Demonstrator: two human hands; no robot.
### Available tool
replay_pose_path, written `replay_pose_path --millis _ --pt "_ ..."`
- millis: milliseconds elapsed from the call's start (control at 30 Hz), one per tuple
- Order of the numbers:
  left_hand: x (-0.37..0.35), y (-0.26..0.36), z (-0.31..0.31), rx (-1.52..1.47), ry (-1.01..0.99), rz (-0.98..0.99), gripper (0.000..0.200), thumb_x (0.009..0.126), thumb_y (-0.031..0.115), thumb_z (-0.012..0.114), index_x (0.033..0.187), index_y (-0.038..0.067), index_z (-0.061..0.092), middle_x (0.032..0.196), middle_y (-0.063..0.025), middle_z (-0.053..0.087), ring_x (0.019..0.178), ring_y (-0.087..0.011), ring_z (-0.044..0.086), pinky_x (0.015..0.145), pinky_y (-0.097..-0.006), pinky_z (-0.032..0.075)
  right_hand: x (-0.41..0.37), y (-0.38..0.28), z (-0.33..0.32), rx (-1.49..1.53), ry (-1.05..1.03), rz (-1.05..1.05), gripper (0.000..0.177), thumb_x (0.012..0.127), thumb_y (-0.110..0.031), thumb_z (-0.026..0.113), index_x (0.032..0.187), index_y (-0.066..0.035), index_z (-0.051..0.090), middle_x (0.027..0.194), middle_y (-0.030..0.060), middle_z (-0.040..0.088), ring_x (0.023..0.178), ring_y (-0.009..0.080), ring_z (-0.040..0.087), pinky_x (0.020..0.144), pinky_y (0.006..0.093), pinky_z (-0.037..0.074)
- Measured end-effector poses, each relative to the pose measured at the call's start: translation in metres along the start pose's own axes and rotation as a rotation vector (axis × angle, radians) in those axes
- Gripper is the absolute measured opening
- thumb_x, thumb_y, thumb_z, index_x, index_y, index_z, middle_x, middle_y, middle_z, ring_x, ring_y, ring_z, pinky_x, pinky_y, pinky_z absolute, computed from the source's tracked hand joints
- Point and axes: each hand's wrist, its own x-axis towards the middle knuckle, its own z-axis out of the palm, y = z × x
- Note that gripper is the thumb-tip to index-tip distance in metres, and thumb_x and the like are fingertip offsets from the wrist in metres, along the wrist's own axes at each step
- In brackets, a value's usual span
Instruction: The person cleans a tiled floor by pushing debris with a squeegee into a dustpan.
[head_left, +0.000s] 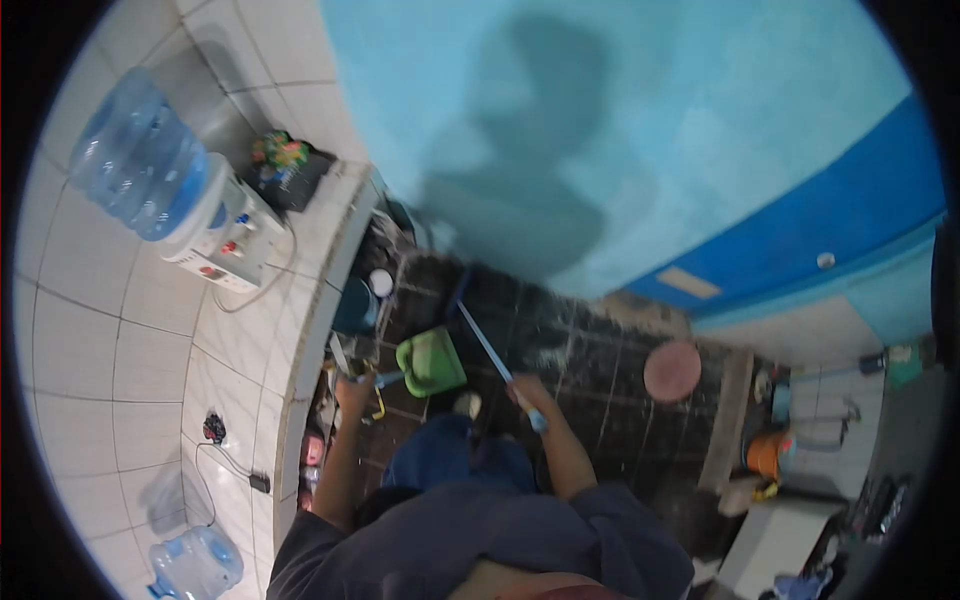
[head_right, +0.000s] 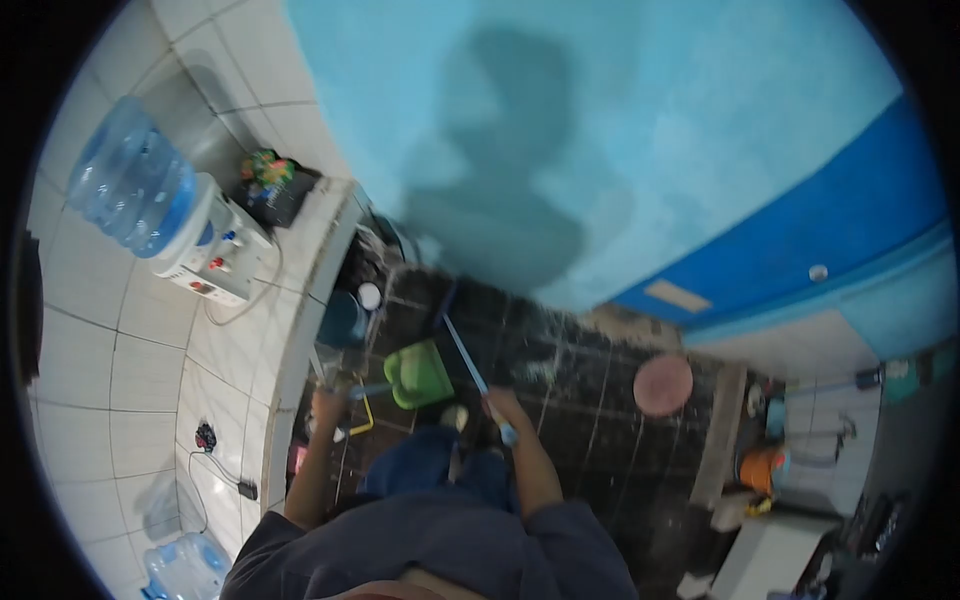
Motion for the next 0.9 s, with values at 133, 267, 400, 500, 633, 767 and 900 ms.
replay_pose_path --millis 133,267,400,500,633,767,900 --pt "-0.017 0.043 -0.025 -0.058 -0.169 0.028 0.045 0.065 0.029 0.068 0.088 -0.007 0.055 0.072 -0.0175 0.061 0.051 -0.0249 0.060 0.051 -0.0339 0.049 -0.016 -0.022 -0.001 0.254 0.131 0.256 0.012 0.079 -0.008 0.055 0.077 0.004 0.056 0.059 0.0081 0.053 0.047 0.0144 0.051 0.041 0.0281 0.041" --pt "-0.004 0.026 -0.002 -0.364 -0.310 0.049 0.037 0.068 0.023 0.064 0.084 -0.009 0.055 0.070 -0.0143 0.060 0.049 -0.0203 0.060 0.046 -0.0294 0.048 -0.055 0.006 -0.033 0.379 0.348 0.407 0.009 0.076 -0.004 0.056 0.078 0.005 0.055 0.058 0.0079 0.052 0.045 0.0152 0.051 0.038 0.0288 0.042" --pt "0.008 0.043 0.003 -0.234 -0.469 0.100 0.041 0.067 0.021 0.062 0.089 -0.012 0.052 0.077 -0.0174 0.061 0.054 -0.0209 0.062 0.047 -0.0289 0.049 -0.089 0.018 -0.056 0.412 0.426 0.506 0.007 0.075 0.000 0.055 0.079 0.005 0.054 0.055 0.0097 0.051 0.041 0.0171 0.050 0.037 0.0300 0.042" --pt "0.024 0.040 0.023 -0.208 -0.450 0.207 0.045 0.064 0.021 0.062 0.093 -0.012 0.052 0.080 -0.0221 0.061 0.054 -0.0234 0.063 0.052 -0.0300 0.049 -0.124 -0.019 -0.058 0.301 0.423 0.368 0.005 0.075 0.000 0.054 0.079 0.004 0.054 0.054 0.0075 0.050 0.041 0.0153 0.049 0.036 0.0287 0.040" --pt "0.030 0.068 0.033 0.007 -0.367 0.346 0.052 0.064 0.030 0.062 0.094 -0.012 0.052 0.076 -0.0240 0.061 0.068 -0.0324 0.063 0.069 -0.0348 0.048 -0.147 -0.041 -0.046 0.404 0.298 0.308 0.007 0.076 -0.003 0.056 0.080 0.003 0.054 0.053 0.0057 0.049 0.040 0.0142 0.048 0.035 0.0271 0.039" --pt "0.013 0.110 0.029 0.106 -0.271 0.461 0.049 0.066 0.028 0.062 0.092 -0.012 0.050 0.062 -0.0189 0.060 0.056 -0.0275 0.063 0.060 -0.0331 0.050 -0.087 0.000 -0.035 0.627 0.208 0.219 0.011 0.077 -0.007 0.058 0.084 0.002 0.055 0.054 0.0057 0.050 0.040 0.0140 0.048 0.035 0.0275 0.039" --pt "-0.007 0.152 0.019 0.037 -0.423 0.305 0.044 0.067 0.023 0.068 0.090 -0.010 0.053 0.079 -0.0210 0.061 0.063 -0.0232 0.063 0.054 -0.0319 0.049 -0.067 0.027 -0.032 0.542 0.310 0.294 0.013 0.077 -0.007 0.058 0.086 0.002 0.056 0.055 0.0065 0.051 0.041 0.0140 0.049 0.036 0.0278 0.039"
